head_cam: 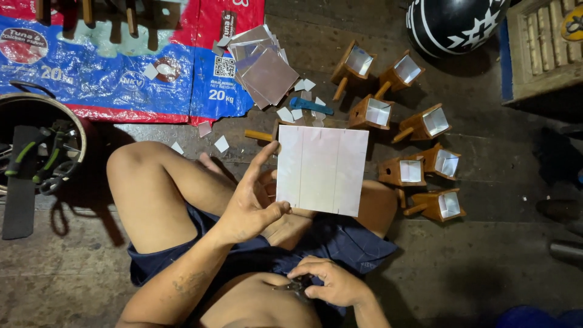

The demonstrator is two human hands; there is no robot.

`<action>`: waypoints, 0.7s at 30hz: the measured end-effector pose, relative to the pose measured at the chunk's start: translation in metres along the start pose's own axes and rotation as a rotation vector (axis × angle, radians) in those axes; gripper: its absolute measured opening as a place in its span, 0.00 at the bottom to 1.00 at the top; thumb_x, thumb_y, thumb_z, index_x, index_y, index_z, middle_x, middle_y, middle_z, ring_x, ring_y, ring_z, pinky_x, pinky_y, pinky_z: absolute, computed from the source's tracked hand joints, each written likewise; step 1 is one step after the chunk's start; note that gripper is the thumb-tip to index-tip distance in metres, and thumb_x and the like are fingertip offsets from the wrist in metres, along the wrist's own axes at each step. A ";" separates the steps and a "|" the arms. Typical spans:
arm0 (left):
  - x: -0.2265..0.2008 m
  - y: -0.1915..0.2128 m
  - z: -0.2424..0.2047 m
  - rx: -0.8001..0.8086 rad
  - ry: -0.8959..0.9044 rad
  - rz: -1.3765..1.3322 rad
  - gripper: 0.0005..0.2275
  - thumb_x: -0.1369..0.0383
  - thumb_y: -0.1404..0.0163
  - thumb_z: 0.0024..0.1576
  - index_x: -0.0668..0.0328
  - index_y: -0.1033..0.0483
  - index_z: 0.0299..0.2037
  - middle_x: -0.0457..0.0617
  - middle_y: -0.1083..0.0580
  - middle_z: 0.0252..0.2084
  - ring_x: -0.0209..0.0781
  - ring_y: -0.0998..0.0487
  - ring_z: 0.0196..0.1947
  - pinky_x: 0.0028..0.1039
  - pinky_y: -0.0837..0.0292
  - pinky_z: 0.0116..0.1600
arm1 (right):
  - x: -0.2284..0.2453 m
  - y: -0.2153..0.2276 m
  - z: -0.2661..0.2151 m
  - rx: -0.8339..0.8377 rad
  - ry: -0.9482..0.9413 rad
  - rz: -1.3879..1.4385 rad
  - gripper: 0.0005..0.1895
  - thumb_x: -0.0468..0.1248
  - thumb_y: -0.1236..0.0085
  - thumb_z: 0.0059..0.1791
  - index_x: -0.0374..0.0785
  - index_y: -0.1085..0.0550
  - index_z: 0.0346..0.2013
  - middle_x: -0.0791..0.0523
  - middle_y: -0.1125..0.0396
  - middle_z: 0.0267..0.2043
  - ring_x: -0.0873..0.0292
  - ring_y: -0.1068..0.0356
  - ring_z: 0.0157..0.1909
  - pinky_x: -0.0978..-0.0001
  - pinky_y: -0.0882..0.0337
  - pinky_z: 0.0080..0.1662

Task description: Marking reflective sheets with a pen and cutting them to size using scissors to fit into wooden frames

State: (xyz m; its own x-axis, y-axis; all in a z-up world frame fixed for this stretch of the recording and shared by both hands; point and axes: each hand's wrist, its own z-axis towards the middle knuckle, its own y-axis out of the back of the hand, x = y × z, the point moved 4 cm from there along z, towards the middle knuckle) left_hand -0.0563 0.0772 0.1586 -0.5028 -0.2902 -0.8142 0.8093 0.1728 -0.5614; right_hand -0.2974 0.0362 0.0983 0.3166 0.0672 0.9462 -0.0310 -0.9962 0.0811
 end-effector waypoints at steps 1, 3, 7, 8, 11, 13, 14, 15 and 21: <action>0.000 0.000 0.000 0.004 -0.011 -0.003 0.44 0.88 0.53 0.48 0.58 0.61 0.76 0.70 0.34 0.63 0.52 0.28 0.56 0.38 0.28 0.58 | 0.000 0.001 0.000 -0.008 -0.028 -0.002 0.22 0.31 0.41 0.41 0.35 0.23 0.50 0.53 0.29 0.46 0.55 0.33 0.45 0.63 0.32 0.51; 0.001 -0.001 0.000 0.008 -0.022 -0.006 0.44 0.89 0.54 0.48 0.58 0.61 0.76 0.69 0.34 0.63 0.50 0.28 0.55 0.36 0.29 0.58 | -0.002 0.000 0.001 -0.017 -0.056 -0.004 0.26 0.25 0.44 0.37 0.35 0.23 0.50 0.54 0.29 0.47 0.55 0.33 0.45 0.65 0.32 0.51; -0.001 -0.001 0.000 0.006 -0.037 0.036 0.44 0.89 0.55 0.47 0.60 0.60 0.76 0.68 0.34 0.62 0.48 0.28 0.53 0.34 0.30 0.57 | -0.010 -0.001 0.001 -0.047 -0.083 0.132 0.28 0.23 0.48 0.39 0.33 0.25 0.54 0.54 0.32 0.47 0.57 0.35 0.45 0.68 0.34 0.51; -0.002 -0.001 0.000 -0.004 -0.022 0.039 0.44 0.88 0.55 0.47 0.60 0.60 0.76 0.69 0.33 0.61 0.48 0.28 0.51 0.33 0.29 0.55 | -0.013 -0.002 0.000 -0.064 -0.091 0.234 0.28 0.23 0.48 0.42 0.32 0.27 0.57 0.53 0.34 0.49 0.59 0.35 0.45 0.70 0.35 0.51; 0.000 0.002 0.000 -0.054 -0.015 0.066 0.43 0.88 0.54 0.47 0.57 0.59 0.76 0.65 0.32 0.59 0.48 0.28 0.51 0.34 0.29 0.56 | -0.039 -0.006 -0.003 -0.129 -0.053 0.604 0.25 0.17 0.54 0.46 0.31 0.32 0.58 0.50 0.30 0.50 0.57 0.30 0.48 0.71 0.30 0.46; 0.000 0.003 0.000 -0.065 -0.014 0.081 0.43 0.89 0.54 0.48 0.56 0.59 0.76 0.66 0.32 0.60 0.47 0.28 0.48 0.32 0.28 0.51 | -0.036 -0.006 -0.003 -0.123 -0.021 0.661 0.25 0.21 0.49 0.48 0.31 0.34 0.61 0.48 0.29 0.51 0.56 0.28 0.48 0.66 0.28 0.50; 0.001 0.004 0.000 -0.070 -0.016 0.096 0.43 0.89 0.55 0.49 0.56 0.60 0.76 0.66 0.32 0.60 0.45 0.28 0.46 0.29 0.26 0.46 | -0.034 -0.006 -0.004 -0.121 0.016 0.714 0.27 0.24 0.43 0.50 0.31 0.36 0.64 0.46 0.28 0.52 0.54 0.26 0.48 0.61 0.25 0.55; -0.001 0.003 0.000 -0.073 -0.013 0.095 0.43 0.89 0.55 0.49 0.56 0.60 0.76 0.66 0.32 0.60 0.45 0.28 0.46 0.29 0.26 0.46 | -0.030 -0.009 -0.002 -0.120 0.012 0.717 0.27 0.24 0.43 0.50 0.31 0.36 0.64 0.46 0.28 0.52 0.54 0.26 0.48 0.61 0.25 0.55; -0.006 -0.003 0.003 -0.065 -0.015 0.091 0.43 0.90 0.55 0.48 0.57 0.59 0.75 0.63 0.44 0.73 0.49 0.30 0.54 0.30 0.26 0.48 | 0.005 -0.011 0.013 -0.120 0.128 0.732 0.21 0.26 0.48 0.54 0.35 0.40 0.61 0.42 0.30 0.48 0.45 0.25 0.47 0.59 0.23 0.49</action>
State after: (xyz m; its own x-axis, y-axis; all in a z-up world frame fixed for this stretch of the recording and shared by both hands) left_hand -0.0554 0.0755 0.1656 -0.4230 -0.2845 -0.8603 0.8298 0.2597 -0.4939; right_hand -0.2827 0.0463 0.0978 0.0632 -0.5972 0.7996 -0.2965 -0.7763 -0.5563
